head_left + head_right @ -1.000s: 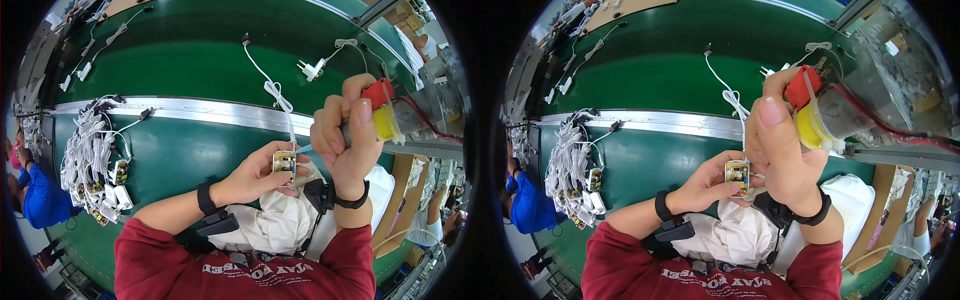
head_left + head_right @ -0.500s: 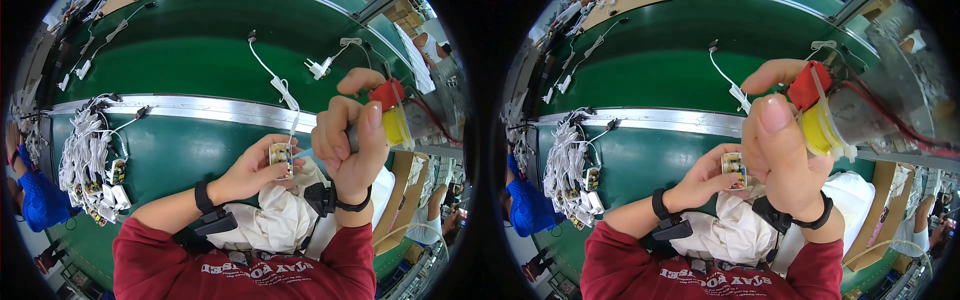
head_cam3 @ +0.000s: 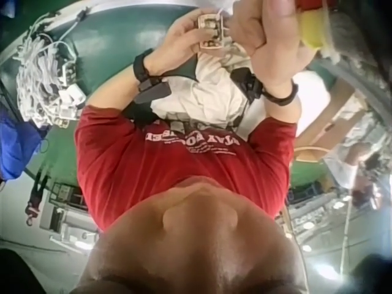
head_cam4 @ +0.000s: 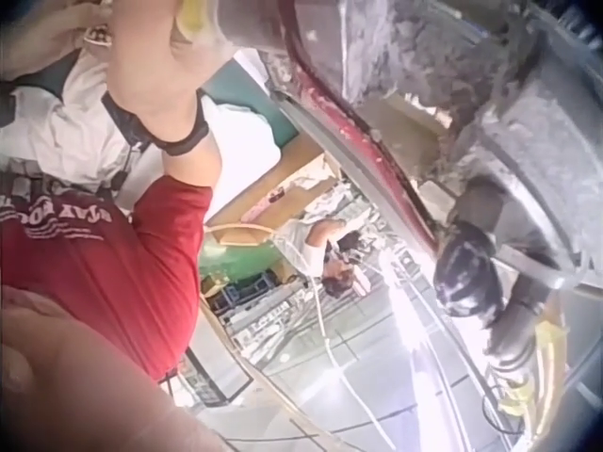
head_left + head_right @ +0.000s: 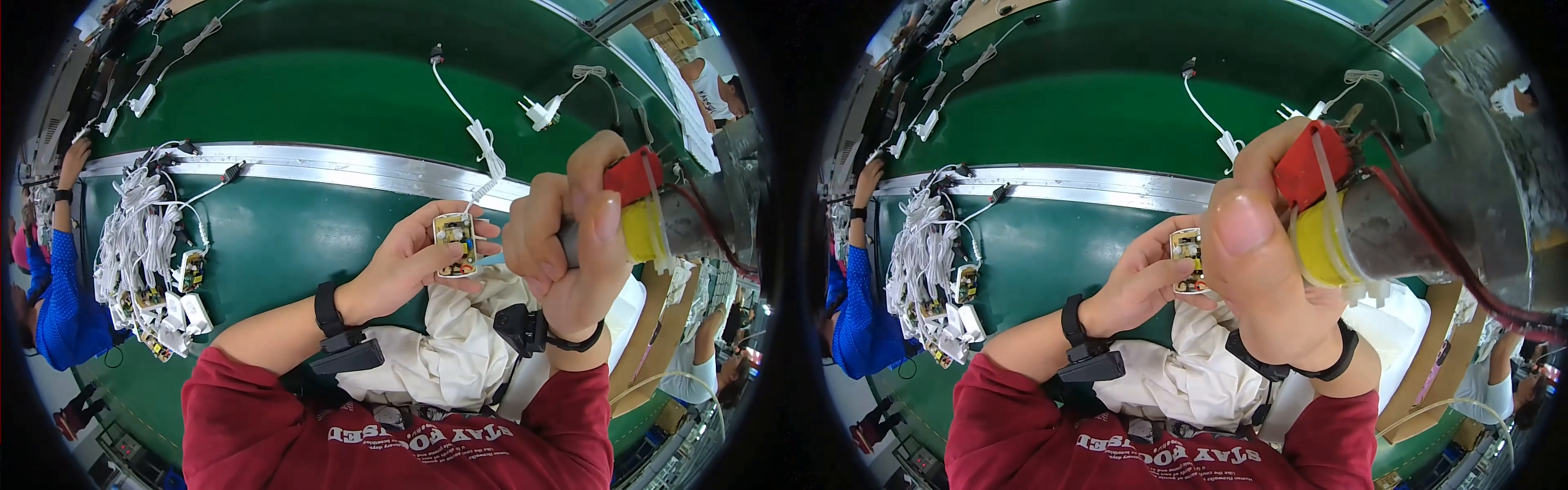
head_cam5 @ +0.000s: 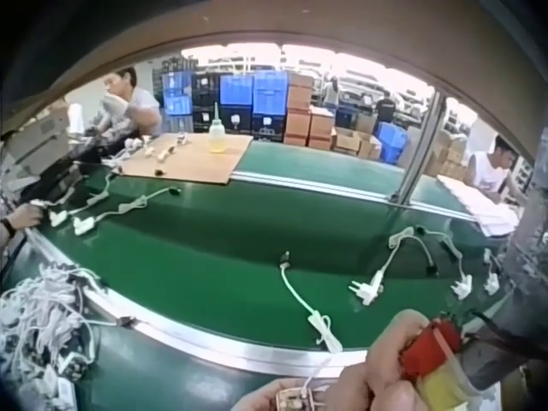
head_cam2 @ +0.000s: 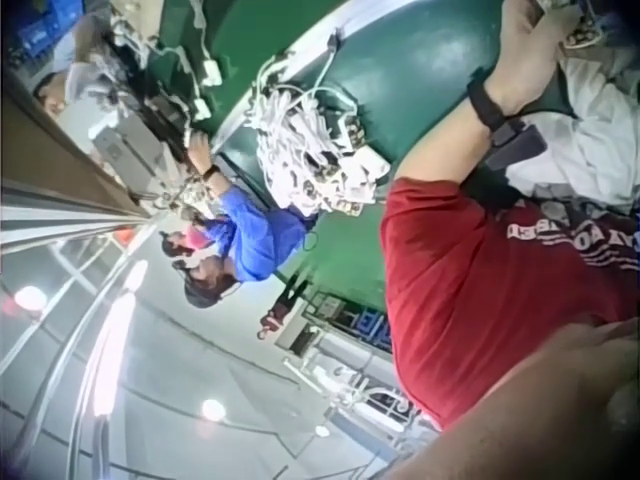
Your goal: The person applies a substance to a circuit board using a dispenser, places the board into a plastic housing, and sets the assembled charger on the conveyor belt, repeating the process.
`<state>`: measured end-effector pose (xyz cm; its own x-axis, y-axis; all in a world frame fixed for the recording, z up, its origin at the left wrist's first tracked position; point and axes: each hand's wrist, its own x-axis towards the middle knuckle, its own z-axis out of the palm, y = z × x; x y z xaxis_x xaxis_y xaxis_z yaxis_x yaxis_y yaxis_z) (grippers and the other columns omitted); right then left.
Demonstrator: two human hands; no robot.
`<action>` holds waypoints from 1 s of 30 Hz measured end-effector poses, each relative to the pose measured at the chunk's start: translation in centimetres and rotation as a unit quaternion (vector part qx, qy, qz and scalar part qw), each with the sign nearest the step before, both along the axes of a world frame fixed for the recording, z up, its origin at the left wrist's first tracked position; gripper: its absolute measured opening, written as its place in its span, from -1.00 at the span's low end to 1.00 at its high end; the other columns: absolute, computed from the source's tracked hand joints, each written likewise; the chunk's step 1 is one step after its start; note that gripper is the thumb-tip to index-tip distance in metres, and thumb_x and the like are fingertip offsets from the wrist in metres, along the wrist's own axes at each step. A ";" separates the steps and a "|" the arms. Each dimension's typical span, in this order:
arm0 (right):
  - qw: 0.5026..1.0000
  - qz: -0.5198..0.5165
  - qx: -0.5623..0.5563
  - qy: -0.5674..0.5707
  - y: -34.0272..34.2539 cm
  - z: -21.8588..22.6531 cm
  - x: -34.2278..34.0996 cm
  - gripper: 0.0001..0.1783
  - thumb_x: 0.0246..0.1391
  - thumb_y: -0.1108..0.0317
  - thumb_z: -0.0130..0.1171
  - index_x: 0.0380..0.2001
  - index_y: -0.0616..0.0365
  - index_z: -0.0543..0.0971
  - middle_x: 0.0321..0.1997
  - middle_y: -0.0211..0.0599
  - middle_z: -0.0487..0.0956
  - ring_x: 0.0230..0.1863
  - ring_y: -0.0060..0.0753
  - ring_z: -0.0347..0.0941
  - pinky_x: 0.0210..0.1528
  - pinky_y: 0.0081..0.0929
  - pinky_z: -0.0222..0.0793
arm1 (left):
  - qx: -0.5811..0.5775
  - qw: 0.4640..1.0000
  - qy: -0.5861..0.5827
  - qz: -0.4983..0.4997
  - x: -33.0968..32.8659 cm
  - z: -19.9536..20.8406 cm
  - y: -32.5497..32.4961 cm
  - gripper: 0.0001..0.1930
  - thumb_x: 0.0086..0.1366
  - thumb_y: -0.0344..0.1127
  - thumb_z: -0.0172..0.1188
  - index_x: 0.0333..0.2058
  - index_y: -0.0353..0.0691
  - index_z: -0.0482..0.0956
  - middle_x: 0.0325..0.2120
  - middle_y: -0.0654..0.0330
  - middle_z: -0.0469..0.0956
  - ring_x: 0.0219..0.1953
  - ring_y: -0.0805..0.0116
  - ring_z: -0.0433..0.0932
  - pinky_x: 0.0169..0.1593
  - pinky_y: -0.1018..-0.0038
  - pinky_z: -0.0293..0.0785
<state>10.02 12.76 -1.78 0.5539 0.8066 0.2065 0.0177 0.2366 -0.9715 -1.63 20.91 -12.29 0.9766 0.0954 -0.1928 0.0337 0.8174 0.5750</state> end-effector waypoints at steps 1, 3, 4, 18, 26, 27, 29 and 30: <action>1.000 0.002 -0.004 -0.015 -0.1 0.0 0.2 -0.62 0.22 -0.04 -0.15 -0.34 0.05 0.15 -0.81 -0.53 0.13 -0.85 -0.72 -0.02 -0.81 -0.71 -0.11 | -0.007 1.000 -0.002 0.001 0.0 0.0 0.0 -0.60 0.33 -0.43 -0.09 0.13 -0.20 0.16 0.05 0.11 0.35 0.09 0.23 0.39 -0.07 0.29 0.55; 0.999 0.005 -0.012 -0.046 -0.2 0.0 0.6 -0.61 0.22 -0.05 -0.16 -0.34 0.05 0.15 -0.81 -0.53 0.13 -0.85 -0.72 -0.02 -0.80 -0.71 -0.11 | -0.020 1.000 -0.006 0.004 0.1 -0.1 0.0 -0.60 0.32 -0.43 -0.09 0.13 -0.20 0.16 0.05 0.12 0.36 0.09 0.23 0.39 -0.07 0.29 0.55; 0.999 0.004 -0.013 -0.046 -0.2 0.0 0.6 -0.61 0.22 -0.05 -0.16 -0.34 0.05 0.15 -0.81 -0.53 0.13 -0.85 -0.72 -0.02 -0.80 -0.71 -0.11 | -0.021 1.000 -0.006 0.004 0.2 0.0 0.0 -0.60 0.32 -0.43 -0.09 0.13 -0.20 0.16 0.05 0.12 0.36 0.09 0.23 0.39 -0.07 0.29 0.55; 0.997 0.074 0.006 -0.011 0.2 -0.7 0.6 -0.57 0.17 -0.08 -0.07 -0.33 0.05 0.14 -0.81 -0.49 0.15 -0.86 -0.68 0.00 -0.79 -0.70 -0.08 | -0.152 0.986 -0.065 -0.027 0.2 -0.6 0.0 -0.54 0.35 -0.39 -0.18 0.20 -0.23 0.00 0.16 0.06 0.16 0.13 0.14 0.31 0.17 0.13 0.31; 0.997 0.079 0.008 0.007 0.4 -1.0 0.8 -0.55 0.18 -0.09 -0.09 -0.24 0.10 0.15 -0.81 -0.51 0.15 -0.85 -0.70 0.00 -0.79 -0.70 -0.08 | -0.160 0.984 -0.073 -0.023 0.3 -1.1 0.3 -0.53 0.35 -0.37 -0.17 0.20 -0.23 0.00 0.16 0.06 0.16 0.13 0.12 0.32 0.17 0.12 0.31; 0.997 0.078 0.004 0.003 0.3 -1.0 0.9 -0.54 0.19 -0.09 -0.10 -0.23 0.11 0.15 -0.81 -0.52 0.15 -0.85 -0.70 0.00 -0.79 -0.70 -0.08 | -0.162 0.984 -0.077 -0.021 0.3 -1.1 0.3 -0.53 0.35 -0.37 -0.18 0.20 -0.23 0.00 0.16 0.06 0.16 0.13 0.12 0.31 0.16 0.12 0.32; 0.997 0.076 -0.003 -0.006 0.2 -0.9 1.2 -0.52 0.19 -0.10 -0.12 -0.20 0.13 0.15 -0.81 -0.52 0.14 -0.85 -0.70 -0.01 -0.79 -0.70 -0.09 | -0.163 0.983 -0.074 -0.024 0.6 -1.1 0.3 -0.53 0.35 -0.37 -0.18 0.20 -0.22 0.00 0.16 0.06 0.16 0.13 0.12 0.31 0.16 0.12 0.32; 0.997 0.076 -0.005 -0.010 0.2 -1.0 1.3 -0.51 0.20 -0.10 -0.13 -0.19 0.14 0.15 -0.81 -0.53 0.14 -0.85 -0.70 -0.01 -0.79 -0.70 -0.09 | -0.164 0.984 -0.071 -0.027 0.6 -1.0 0.3 -0.54 0.34 -0.38 -0.17 0.20 -0.22 0.01 0.16 0.06 0.16 0.13 0.12 0.31 0.16 0.12 0.32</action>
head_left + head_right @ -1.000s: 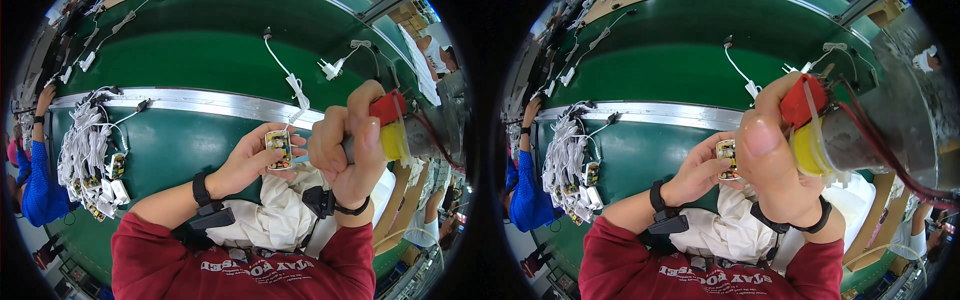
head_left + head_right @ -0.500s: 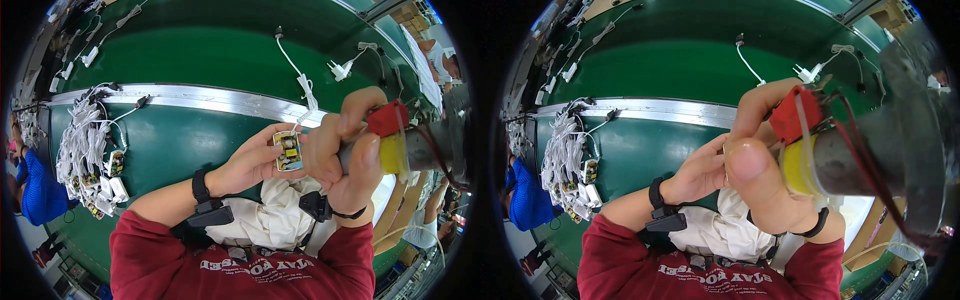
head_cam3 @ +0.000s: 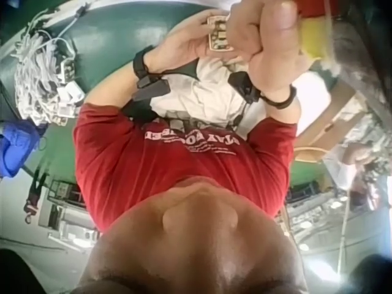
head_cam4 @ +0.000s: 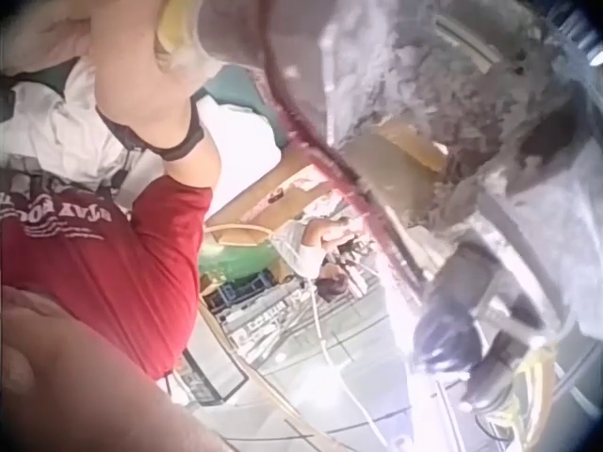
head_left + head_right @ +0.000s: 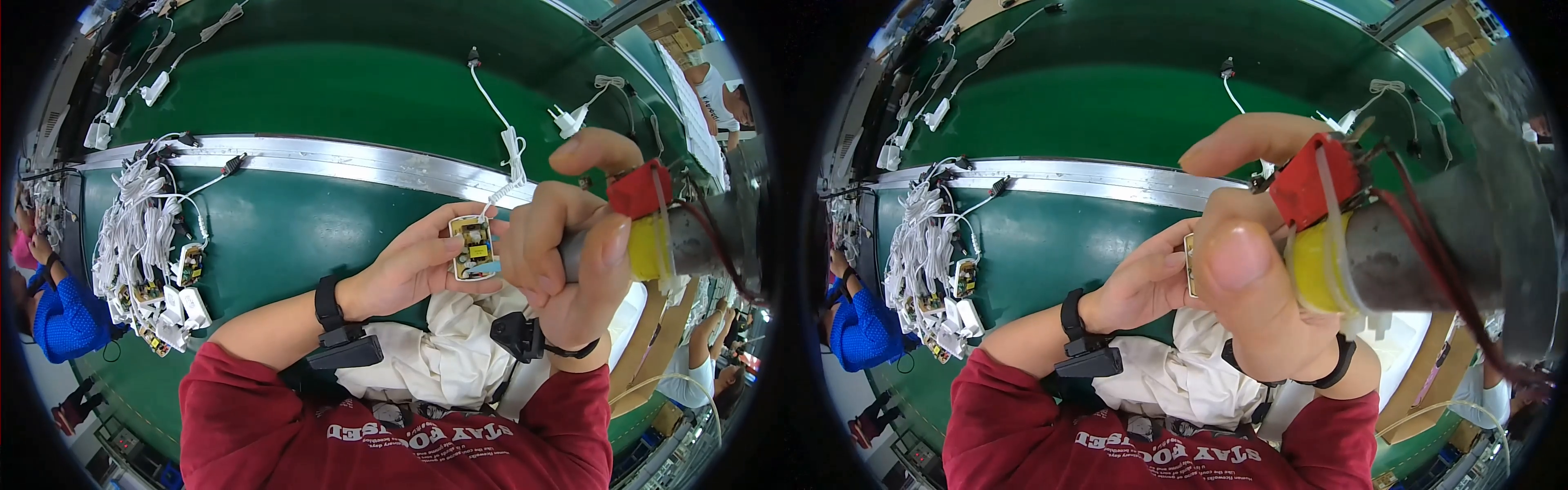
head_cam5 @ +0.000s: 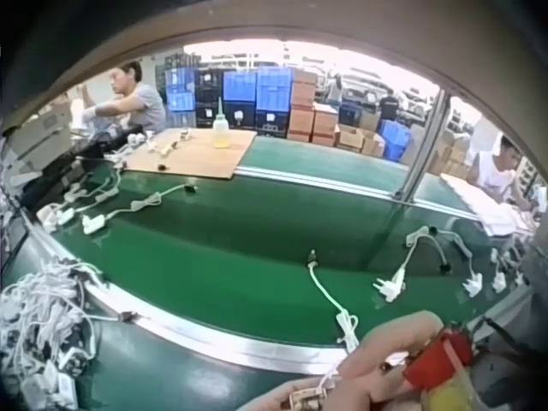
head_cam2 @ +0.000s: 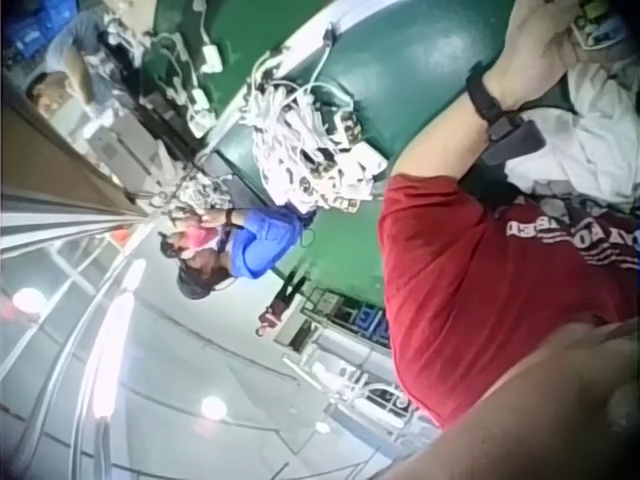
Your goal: The person applies a substance to a circuit board using a dispenser, places the board into a plastic housing, and sets the assembled charger on the conveyor belt, repeating the process.
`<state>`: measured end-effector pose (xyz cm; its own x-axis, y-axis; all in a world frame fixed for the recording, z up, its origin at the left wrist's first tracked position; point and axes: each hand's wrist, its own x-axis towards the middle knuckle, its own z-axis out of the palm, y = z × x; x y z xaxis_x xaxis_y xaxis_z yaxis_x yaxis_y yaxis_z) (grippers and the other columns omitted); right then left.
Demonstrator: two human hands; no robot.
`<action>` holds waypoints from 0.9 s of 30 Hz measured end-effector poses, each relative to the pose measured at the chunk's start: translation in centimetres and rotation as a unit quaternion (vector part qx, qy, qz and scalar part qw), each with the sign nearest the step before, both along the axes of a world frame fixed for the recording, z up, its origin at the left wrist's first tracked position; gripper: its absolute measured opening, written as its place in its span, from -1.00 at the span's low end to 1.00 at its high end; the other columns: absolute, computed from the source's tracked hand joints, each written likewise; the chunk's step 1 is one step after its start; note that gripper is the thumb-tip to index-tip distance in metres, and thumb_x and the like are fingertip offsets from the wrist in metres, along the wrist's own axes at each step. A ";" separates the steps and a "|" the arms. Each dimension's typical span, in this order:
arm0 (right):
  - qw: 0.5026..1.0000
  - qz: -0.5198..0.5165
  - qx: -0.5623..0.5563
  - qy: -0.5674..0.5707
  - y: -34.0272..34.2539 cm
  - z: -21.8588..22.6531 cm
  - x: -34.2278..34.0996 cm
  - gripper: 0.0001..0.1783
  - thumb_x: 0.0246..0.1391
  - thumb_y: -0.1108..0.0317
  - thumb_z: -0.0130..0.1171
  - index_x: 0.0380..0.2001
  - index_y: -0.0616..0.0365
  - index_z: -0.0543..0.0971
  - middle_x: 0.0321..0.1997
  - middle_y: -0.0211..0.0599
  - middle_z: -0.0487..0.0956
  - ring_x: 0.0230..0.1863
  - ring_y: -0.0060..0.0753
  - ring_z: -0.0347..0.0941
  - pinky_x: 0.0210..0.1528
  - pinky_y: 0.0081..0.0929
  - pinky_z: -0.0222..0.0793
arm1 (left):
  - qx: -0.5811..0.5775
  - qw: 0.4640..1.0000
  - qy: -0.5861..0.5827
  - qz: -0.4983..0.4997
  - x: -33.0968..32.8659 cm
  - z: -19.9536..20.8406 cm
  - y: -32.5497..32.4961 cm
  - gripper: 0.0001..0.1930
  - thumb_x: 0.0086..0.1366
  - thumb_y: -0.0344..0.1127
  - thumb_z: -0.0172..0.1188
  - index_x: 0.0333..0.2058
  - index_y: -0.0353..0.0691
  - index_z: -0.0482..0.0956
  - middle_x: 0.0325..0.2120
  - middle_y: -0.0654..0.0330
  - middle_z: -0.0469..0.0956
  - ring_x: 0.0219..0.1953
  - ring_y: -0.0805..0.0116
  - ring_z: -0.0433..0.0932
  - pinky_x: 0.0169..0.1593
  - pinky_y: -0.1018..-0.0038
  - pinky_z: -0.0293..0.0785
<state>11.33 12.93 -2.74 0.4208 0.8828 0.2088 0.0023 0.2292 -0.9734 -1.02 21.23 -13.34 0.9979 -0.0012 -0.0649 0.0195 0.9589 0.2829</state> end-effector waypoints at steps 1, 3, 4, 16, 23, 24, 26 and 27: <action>1.000 0.000 -0.001 -0.005 0.0 0.0 0.1 -0.50 0.20 -0.11 -0.14 -0.18 0.15 0.15 -0.81 -0.53 0.14 -0.85 -0.71 -0.01 -0.79 -0.70 -0.09 | 0.000 1.000 0.002 -0.003 0.1 0.1 0.0 -0.54 0.34 -0.38 -0.17 0.19 -0.21 0.01 0.16 0.06 0.16 0.13 0.13 0.31 0.16 0.12 0.32; 1.000 0.000 -0.002 -0.015 0.0 0.2 0.3 -0.48 0.20 -0.11 -0.17 -0.15 0.17 0.15 -0.81 -0.54 0.13 -0.85 -0.71 -0.01 -0.79 -0.70 -0.10 | 0.029 0.999 0.020 0.011 0.3 0.0 0.1 -0.55 0.34 -0.38 -0.17 0.18 -0.21 0.03 0.14 0.06 0.18 0.13 0.13 0.31 0.15 0.13 0.33; 1.000 0.001 -0.001 -0.021 0.0 0.3 0.4 -0.48 0.21 -0.12 -0.18 -0.14 0.17 0.15 -0.81 -0.54 0.13 -0.85 -0.71 -0.01 -0.79 -0.70 -0.10 | 0.056 0.997 0.037 0.025 0.4 0.1 0.1 -0.56 0.34 -0.38 -0.16 0.17 -0.21 0.05 0.13 0.06 0.19 0.13 0.14 0.31 0.15 0.13 0.34; 0.999 -0.009 0.016 0.033 -0.2 1.4 -1.1 -0.50 0.21 -0.06 -0.13 -0.16 0.21 0.16 -0.82 -0.53 0.12 -0.86 -0.71 -0.02 -0.80 -0.70 -0.12 | 0.574 0.759 -0.148 0.269 15.2 10.9 7.4 -0.66 0.25 -0.30 -0.02 -0.06 -0.39 0.35 -0.20 0.04 0.46 -0.18 0.16 0.52 -0.10 0.30 0.48; 0.999 -0.016 0.028 0.038 -0.1 1.8 -1.4 -0.55 0.22 0.00 -0.12 -0.18 0.22 0.18 -0.82 -0.53 0.11 -0.86 -0.72 -0.03 -0.81 -0.70 -0.12 | 0.923 0.325 0.098 0.182 13.1 2.6 7.0 -0.78 -0.03 -0.45 0.06 -0.36 -0.43 0.36 -0.31 -0.13 0.42 -0.30 0.04 0.49 -0.22 0.34 0.46; 0.999 -0.018 0.030 0.039 -0.2 1.9 -1.5 -0.56 0.22 0.01 -0.13 -0.19 0.22 0.19 -0.82 -0.53 0.11 -0.86 -0.72 -0.03 -0.81 -0.70 -0.12 | 0.923 0.322 0.098 0.185 12.7 2.1 7.4 -0.78 -0.03 -0.45 0.06 -0.36 -0.43 0.36 -0.31 -0.13 0.42 -0.30 0.04 0.49 -0.22 0.34 0.46; 0.998 -0.021 0.032 0.042 -0.2 1.8 -1.7 -0.57 0.23 0.02 -0.13 -0.19 0.23 0.19 -0.81 -0.52 0.11 -0.85 -0.72 -0.03 -0.81 -0.70 -0.12 | 0.918 0.326 0.086 0.208 11.9 1.5 8.2 -0.77 0.00 -0.41 0.08 -0.35 -0.40 0.36 -0.35 -0.10 0.43 -0.30 0.04 0.48 -0.20 0.33 0.46; 0.998 -0.025 0.033 0.040 -0.1 1.8 -1.7 -0.57 0.23 0.02 -0.13 -0.19 0.23 0.20 -0.81 -0.53 0.10 -0.85 -0.72 -0.03 -0.81 -0.70 -0.12 | 0.916 0.327 0.081 0.219 11.6 1.3 8.6 -0.77 0.02 -0.39 0.09 -0.35 -0.39 0.36 -0.36 -0.09 0.43 -0.30 0.04 0.48 -0.20 0.33 0.46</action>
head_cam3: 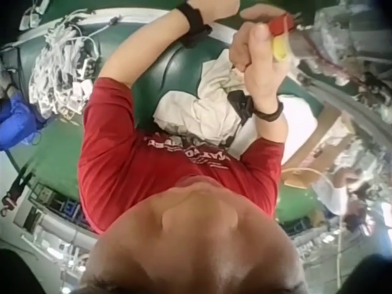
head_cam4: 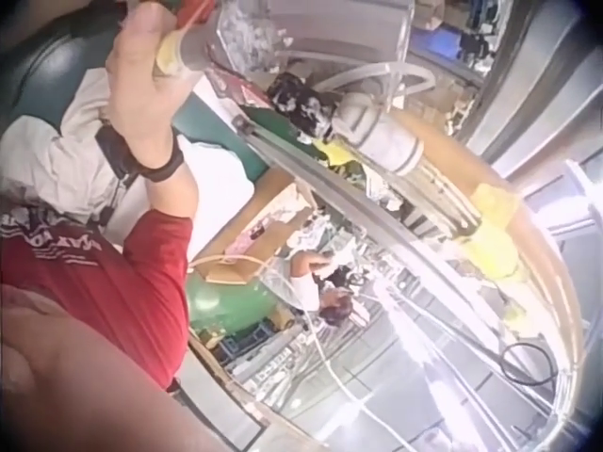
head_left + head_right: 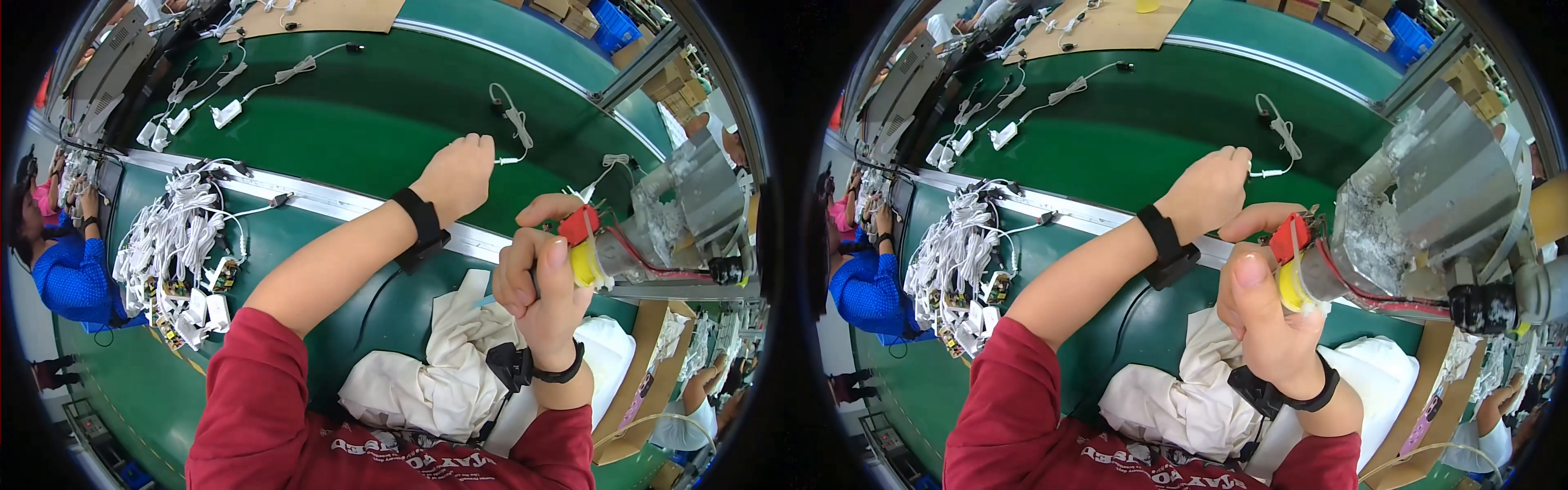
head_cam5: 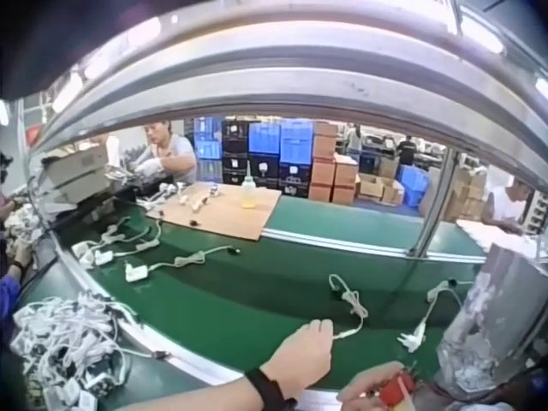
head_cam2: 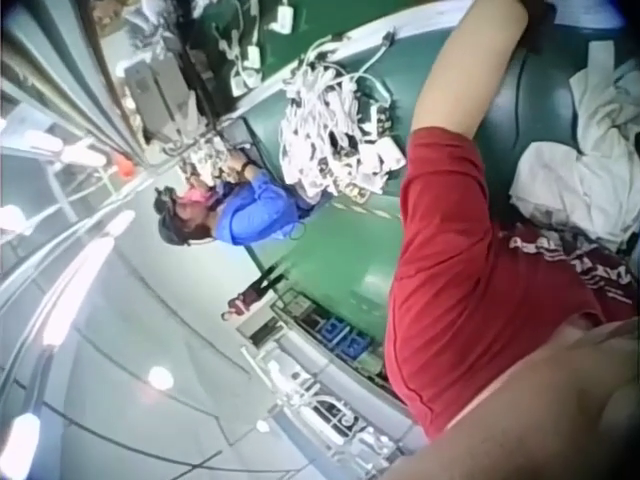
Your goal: The person applies a substance to a circuit board using a dispenser, places the board into a plastic housing, and sets the assembled charger on the conveyor belt, repeating the process.
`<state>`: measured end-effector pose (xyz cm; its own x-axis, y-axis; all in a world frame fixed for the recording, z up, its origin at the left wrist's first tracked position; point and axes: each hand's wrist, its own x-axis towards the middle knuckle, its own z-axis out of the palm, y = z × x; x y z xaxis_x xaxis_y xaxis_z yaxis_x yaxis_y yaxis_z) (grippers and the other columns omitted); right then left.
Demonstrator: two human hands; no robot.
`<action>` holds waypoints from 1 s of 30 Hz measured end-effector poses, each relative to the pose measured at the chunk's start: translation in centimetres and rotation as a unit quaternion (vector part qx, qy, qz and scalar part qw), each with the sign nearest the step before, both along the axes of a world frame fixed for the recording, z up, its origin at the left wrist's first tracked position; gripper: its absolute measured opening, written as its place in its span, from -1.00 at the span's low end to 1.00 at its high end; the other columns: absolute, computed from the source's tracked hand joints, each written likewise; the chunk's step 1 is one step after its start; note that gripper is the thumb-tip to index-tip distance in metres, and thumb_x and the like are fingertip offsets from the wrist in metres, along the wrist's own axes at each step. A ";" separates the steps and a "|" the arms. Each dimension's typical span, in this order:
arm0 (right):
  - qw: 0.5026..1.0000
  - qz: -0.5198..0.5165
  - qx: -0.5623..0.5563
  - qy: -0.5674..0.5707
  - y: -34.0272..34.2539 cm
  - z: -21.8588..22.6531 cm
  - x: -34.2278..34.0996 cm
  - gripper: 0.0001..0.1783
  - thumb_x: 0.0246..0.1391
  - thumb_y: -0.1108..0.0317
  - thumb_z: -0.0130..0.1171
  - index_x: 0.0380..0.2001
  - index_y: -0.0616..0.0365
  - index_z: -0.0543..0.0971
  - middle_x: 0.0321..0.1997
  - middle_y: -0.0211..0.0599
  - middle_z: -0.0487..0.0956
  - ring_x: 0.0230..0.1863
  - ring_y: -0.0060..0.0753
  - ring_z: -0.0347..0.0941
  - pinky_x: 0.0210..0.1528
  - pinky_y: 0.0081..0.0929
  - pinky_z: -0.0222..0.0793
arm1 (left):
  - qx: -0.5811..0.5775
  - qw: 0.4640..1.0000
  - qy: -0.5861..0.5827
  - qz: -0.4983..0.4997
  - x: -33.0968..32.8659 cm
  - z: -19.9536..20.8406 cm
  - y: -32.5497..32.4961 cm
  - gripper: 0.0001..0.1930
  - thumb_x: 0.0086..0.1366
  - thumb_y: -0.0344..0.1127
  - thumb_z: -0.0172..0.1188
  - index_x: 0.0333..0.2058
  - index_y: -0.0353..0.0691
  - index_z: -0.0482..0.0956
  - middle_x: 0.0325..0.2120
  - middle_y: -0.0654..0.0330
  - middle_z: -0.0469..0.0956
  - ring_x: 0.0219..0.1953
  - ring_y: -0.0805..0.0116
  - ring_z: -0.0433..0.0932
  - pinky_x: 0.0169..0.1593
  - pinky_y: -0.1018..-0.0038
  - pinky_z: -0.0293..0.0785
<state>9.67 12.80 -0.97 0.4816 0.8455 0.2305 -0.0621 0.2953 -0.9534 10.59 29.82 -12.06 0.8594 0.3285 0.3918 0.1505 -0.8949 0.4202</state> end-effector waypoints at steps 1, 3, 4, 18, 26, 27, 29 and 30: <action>1.000 -0.004 0.001 -0.002 0.1 0.0 0.0 -0.58 0.23 0.03 -0.13 -0.19 0.23 0.20 -0.81 -0.53 0.10 -0.85 -0.72 -0.03 -0.81 -0.70 -0.12 | 0.002 1.000 0.001 0.001 -0.2 -0.2 0.4 -0.77 0.02 -0.39 0.09 -0.35 -0.39 0.36 -0.36 -0.09 0.43 -0.30 0.04 0.48 -0.20 0.33 0.46; 1.000 -0.003 0.006 -0.004 0.2 -0.1 0.0 -0.58 0.23 0.04 -0.13 -0.19 0.22 0.20 -0.81 -0.53 0.10 -0.85 -0.72 -0.03 -0.81 -0.71 -0.11 | -0.031 0.999 0.013 0.002 -0.6 -0.3 1.2 -0.72 0.05 -0.33 0.12 -0.32 -0.42 0.36 -0.35 -0.09 0.44 -0.27 0.02 0.49 -0.17 0.32 0.46; 1.000 -0.005 0.006 0.002 0.2 -0.3 0.0 -0.59 0.23 0.04 -0.13 -0.19 0.22 0.21 -0.81 -0.53 0.10 -0.85 -0.72 -0.03 -0.81 -0.71 -0.11 | -0.047 0.999 0.017 0.004 -0.8 -0.3 1.6 -0.69 0.06 -0.30 0.14 -0.30 -0.43 0.35 -0.34 -0.10 0.45 -0.26 0.01 0.49 -0.15 0.32 0.45; 1.000 -0.005 0.012 -0.004 0.7 0.0 -0.6 -0.63 0.23 0.08 -0.12 -0.21 0.21 0.23 -0.80 -0.54 0.10 -0.85 -0.74 -0.03 -0.81 -0.72 -0.09 | 0.257 0.850 0.290 0.358 -20.5 4.2 24.5 -0.71 0.04 -0.28 0.15 -0.26 -0.29 0.46 -0.24 -0.03 0.51 -0.19 -0.05 0.50 -0.16 0.20 0.47; 1.000 -0.025 0.002 -0.002 1.5 -0.1 -0.9 -0.64 0.24 0.09 -0.13 -0.22 0.21 0.24 -0.80 -0.55 0.10 -0.85 -0.74 -0.04 -0.81 -0.71 -0.11 | -0.437 0.861 0.135 0.224 -16.1 7.2 17.2 -0.66 0.26 -0.16 -0.04 -0.04 -0.14 0.41 -0.32 0.24 0.58 -0.18 0.47 0.49 -0.16 0.44 0.42; 1.000 -0.030 -0.002 -0.004 1.3 0.0 -0.7 -0.64 0.24 0.09 -0.13 -0.22 0.21 0.24 -0.80 -0.55 0.10 -0.85 -0.74 -0.04 -0.81 -0.71 -0.11 | -0.539 0.821 0.094 0.165 -14.5 7.1 15.3 -0.67 0.28 -0.14 -0.09 -0.06 -0.13 0.41 -0.29 0.23 0.57 -0.18 0.44 0.50 -0.19 0.47 0.42; 0.999 -0.041 0.001 0.000 1.2 0.3 -0.6 -0.65 0.25 0.09 -0.15 -0.21 0.21 0.25 -0.80 -0.56 0.09 -0.85 -0.74 -0.04 -0.80 -0.71 -0.12 | -0.674 0.734 0.015 0.078 -12.9 7.0 11.4 -0.67 0.29 -0.09 -0.12 -0.12 -0.14 0.41 -0.24 0.21 0.56 -0.18 0.40 0.52 -0.19 0.48 0.43; 0.999 -0.049 0.002 0.001 1.3 0.4 -0.7 -0.65 0.25 0.10 -0.16 -0.20 0.21 0.25 -0.80 -0.56 0.08 -0.84 -0.74 -0.05 -0.80 -0.71 -0.12 | -0.717 0.695 -0.019 0.040 -12.3 6.5 9.3 -0.67 0.28 -0.06 -0.11 -0.15 -0.15 0.41 -0.24 0.20 0.56 -0.18 0.38 0.53 -0.16 0.46 0.45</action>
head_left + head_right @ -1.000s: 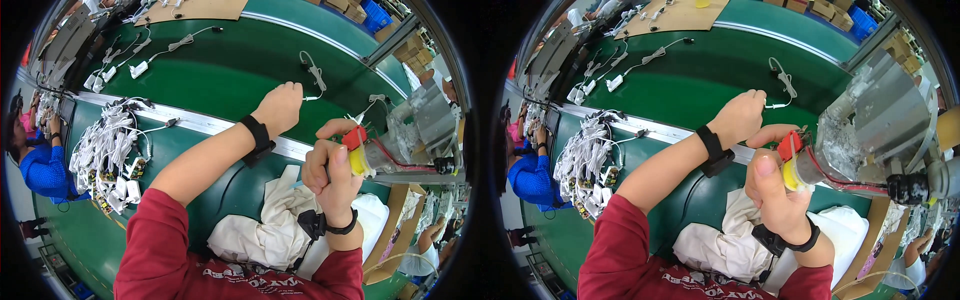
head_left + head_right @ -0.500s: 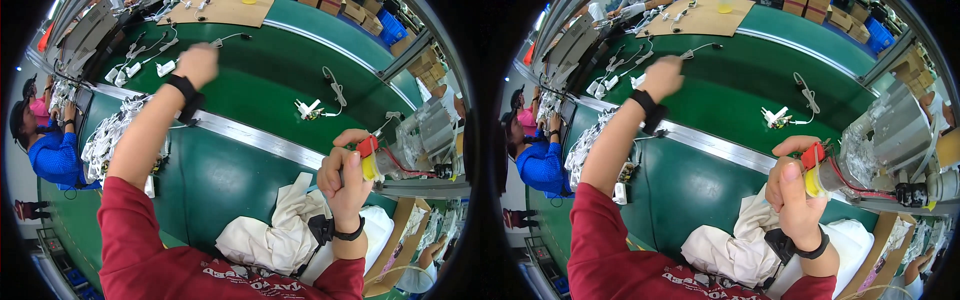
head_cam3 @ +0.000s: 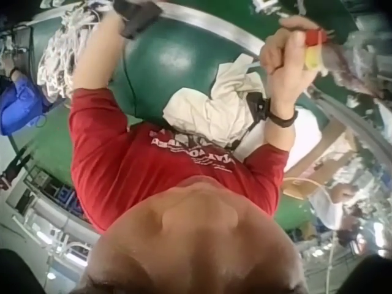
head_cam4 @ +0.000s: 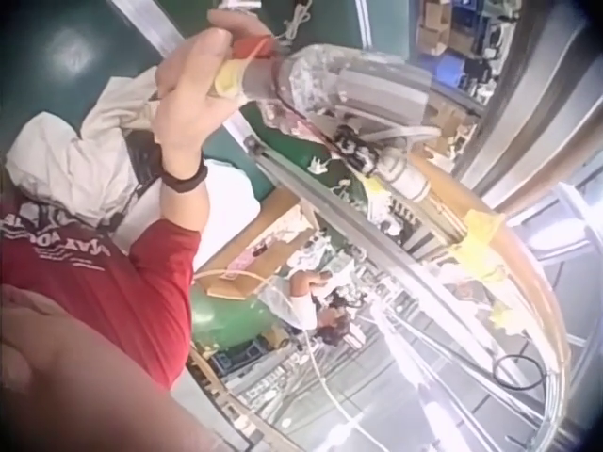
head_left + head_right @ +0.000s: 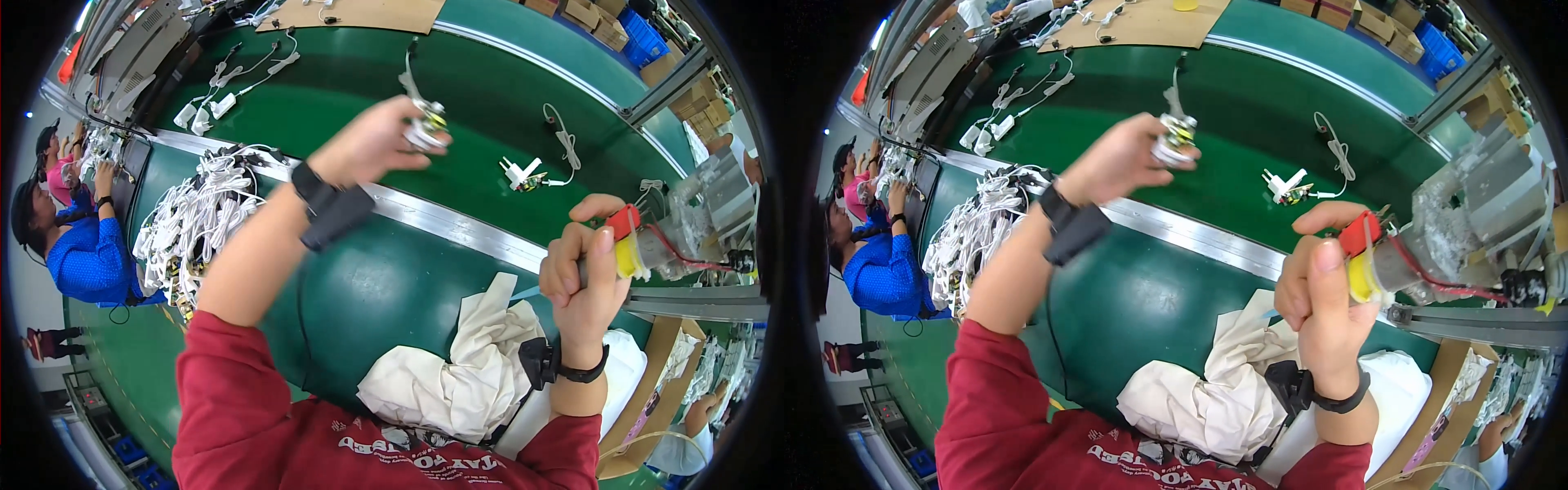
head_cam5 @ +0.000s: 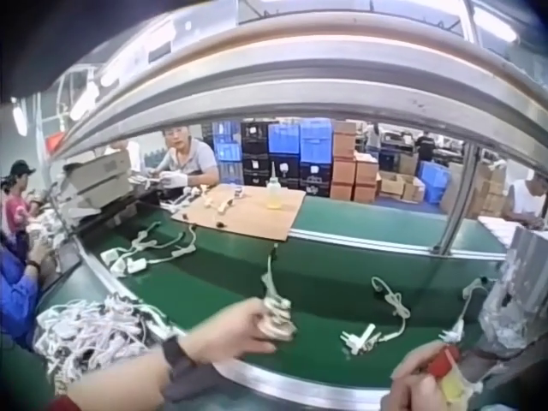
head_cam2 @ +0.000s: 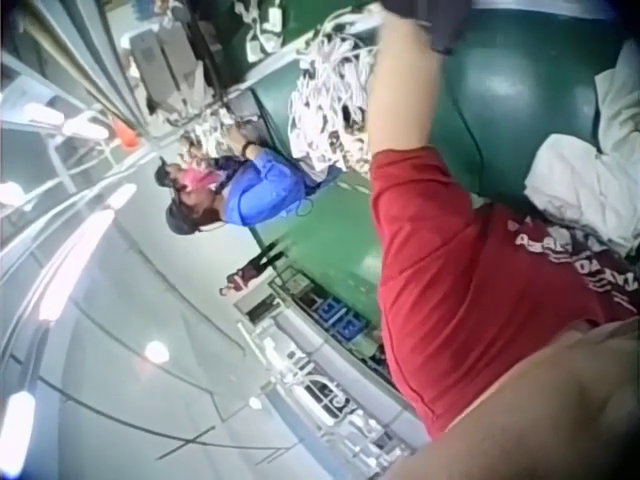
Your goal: The person applies a substance to a circuit board using a dispenser, places the board into a plastic housing, and sets the assembled charger on the conveyor belt, repeating the process.
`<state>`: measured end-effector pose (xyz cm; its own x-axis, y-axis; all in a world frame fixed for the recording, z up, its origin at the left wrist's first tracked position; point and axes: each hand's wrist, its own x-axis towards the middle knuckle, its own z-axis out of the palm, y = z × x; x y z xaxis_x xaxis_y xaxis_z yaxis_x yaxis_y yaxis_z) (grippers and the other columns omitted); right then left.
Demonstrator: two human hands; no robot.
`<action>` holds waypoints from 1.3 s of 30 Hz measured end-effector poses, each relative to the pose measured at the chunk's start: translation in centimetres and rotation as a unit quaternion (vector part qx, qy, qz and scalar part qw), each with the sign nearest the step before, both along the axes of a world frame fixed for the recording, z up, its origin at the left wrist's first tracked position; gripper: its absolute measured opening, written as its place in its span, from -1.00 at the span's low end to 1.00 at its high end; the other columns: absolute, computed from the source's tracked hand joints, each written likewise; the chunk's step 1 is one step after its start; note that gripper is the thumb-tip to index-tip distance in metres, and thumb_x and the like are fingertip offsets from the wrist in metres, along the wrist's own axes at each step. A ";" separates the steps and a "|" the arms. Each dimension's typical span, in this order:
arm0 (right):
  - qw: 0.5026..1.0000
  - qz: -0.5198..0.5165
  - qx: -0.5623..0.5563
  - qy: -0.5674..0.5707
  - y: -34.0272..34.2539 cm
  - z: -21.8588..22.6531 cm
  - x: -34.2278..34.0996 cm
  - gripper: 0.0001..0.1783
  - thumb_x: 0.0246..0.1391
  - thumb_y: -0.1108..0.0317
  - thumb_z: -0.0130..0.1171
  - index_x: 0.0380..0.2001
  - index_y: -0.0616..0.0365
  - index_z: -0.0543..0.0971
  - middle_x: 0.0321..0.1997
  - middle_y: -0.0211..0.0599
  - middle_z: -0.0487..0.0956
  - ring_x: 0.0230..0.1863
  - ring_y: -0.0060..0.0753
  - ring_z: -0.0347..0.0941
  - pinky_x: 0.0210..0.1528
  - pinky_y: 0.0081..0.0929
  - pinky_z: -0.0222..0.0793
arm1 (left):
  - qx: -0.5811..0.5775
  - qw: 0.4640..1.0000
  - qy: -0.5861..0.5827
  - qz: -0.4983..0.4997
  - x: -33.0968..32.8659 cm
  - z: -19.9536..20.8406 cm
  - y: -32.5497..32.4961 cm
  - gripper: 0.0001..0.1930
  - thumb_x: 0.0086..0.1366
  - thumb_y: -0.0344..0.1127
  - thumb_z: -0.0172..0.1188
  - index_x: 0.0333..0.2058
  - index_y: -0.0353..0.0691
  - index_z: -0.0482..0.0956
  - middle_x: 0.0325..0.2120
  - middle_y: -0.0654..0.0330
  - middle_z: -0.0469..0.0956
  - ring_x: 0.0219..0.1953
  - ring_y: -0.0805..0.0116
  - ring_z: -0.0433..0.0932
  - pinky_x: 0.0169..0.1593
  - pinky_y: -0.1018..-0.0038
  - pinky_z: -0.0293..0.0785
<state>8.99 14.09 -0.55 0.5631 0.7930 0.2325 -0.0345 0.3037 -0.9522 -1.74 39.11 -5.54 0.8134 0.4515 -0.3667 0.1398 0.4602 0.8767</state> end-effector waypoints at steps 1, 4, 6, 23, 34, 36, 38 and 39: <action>1.000 -0.001 -0.001 0.002 0.2 0.1 -0.1 -0.65 0.25 0.10 -0.16 -0.20 0.21 0.25 -0.80 -0.56 0.08 -0.84 -0.74 -0.05 -0.80 -0.71 -0.12 | -0.046 0.998 -0.039 -0.012 0.3 -0.8 -2.0 -0.69 0.29 -0.07 -0.12 -0.16 -0.14 0.39 -0.24 0.19 0.56 -0.18 0.38 0.53 -0.17 0.45 0.46; 1.000 -0.021 0.006 0.002 0.2 0.1 0.1 -0.65 0.27 0.10 -0.20 -0.19 0.21 0.26 -0.80 -0.56 0.08 -0.84 -0.74 -0.05 -0.80 -0.71 -0.13 | -0.129 0.986 -0.105 -0.020 0.8 -2.9 -8.4 -0.71 0.34 -0.21 -0.20 -0.06 -0.16 0.34 -0.18 0.11 0.53 -0.16 0.39 0.52 -0.28 0.55 0.47; 1.000 -0.029 0.006 -0.007 0.3 -0.1 0.3 -0.65 0.27 0.10 -0.20 -0.19 0.21 0.26 -0.81 -0.56 0.08 -0.84 -0.74 -0.05 -0.80 -0.70 -0.13 | -0.109 0.987 -0.117 -0.025 -0.1 -4.0 -12.3 -0.72 0.33 -0.27 -0.18 -0.02 -0.18 0.31 -0.14 0.10 0.50 -0.14 0.39 0.51 -0.29 0.55 0.50; 0.999 -0.005 0.016 -0.049 1.0 -1.2 0.2 -0.67 0.24 0.04 -0.16 -0.33 0.10 0.22 -0.82 -0.55 0.10 -0.86 -0.72 -0.08 -0.82 -0.70 -0.16 | -0.176 0.947 -0.175 -0.204 -2.0 -6.0 -17.1 -0.55 0.29 -0.48 -0.09 0.14 -0.22 0.09 0.03 0.11 0.36 0.05 0.31 0.42 -0.16 0.45 0.58; 0.997 -0.007 -0.034 -0.063 1.5 -0.7 0.4 -0.68 0.24 0.04 -0.17 -0.36 0.07 0.17 -0.83 -0.56 0.10 -0.86 -0.73 -0.07 -0.81 -0.71 -0.14 | -0.174 0.961 -0.148 -0.155 -1.3 -7.3 -16.2 -0.60 0.30 -0.47 -0.11 0.11 -0.24 0.16 -0.01 0.10 0.40 0.02 0.31 0.45 -0.16 0.44 0.58; 0.998 -0.007 -0.041 -0.050 1.3 -0.7 0.1 -0.68 0.24 0.05 -0.16 -0.37 0.06 0.15 -0.83 -0.55 0.11 -0.86 -0.73 -0.06 -0.81 -0.71 -0.13 | -0.180 0.964 -0.143 -0.134 -1.2 -7.5 -15.9 -0.61 0.30 -0.46 -0.12 0.11 -0.24 0.18 -0.02 0.10 0.41 0.02 0.30 0.45 -0.17 0.43 0.59; 0.998 -0.009 -0.043 -0.046 1.2 -0.9 -0.3 -0.68 0.24 0.05 -0.16 -0.36 0.06 0.15 -0.83 -0.55 0.11 -0.86 -0.72 -0.06 -0.81 -0.71 -0.13 | -0.207 0.959 -0.157 -0.115 -1.3 -7.4 -15.6 -0.62 0.31 -0.45 -0.13 0.11 -0.23 0.18 -0.03 0.09 0.42 0.02 0.28 0.45 -0.18 0.41 0.60; 0.998 -0.012 -0.044 -0.042 1.2 -1.0 -0.4 -0.68 0.23 0.05 -0.15 -0.36 0.06 0.15 -0.83 -0.54 0.12 -0.86 -0.72 -0.06 -0.81 -0.71 -0.12 | -0.221 0.956 -0.164 -0.106 -1.3 -7.4 -15.5 -0.62 0.31 -0.44 -0.13 0.11 -0.22 0.19 -0.03 0.08 0.42 0.02 0.27 0.46 -0.18 0.40 0.60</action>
<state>8.58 15.25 -1.56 0.5633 0.7992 0.2098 0.0523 0.2189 -0.9744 -3.01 23.56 -12.93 0.9732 0.1239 -0.1937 0.0223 0.7876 0.6157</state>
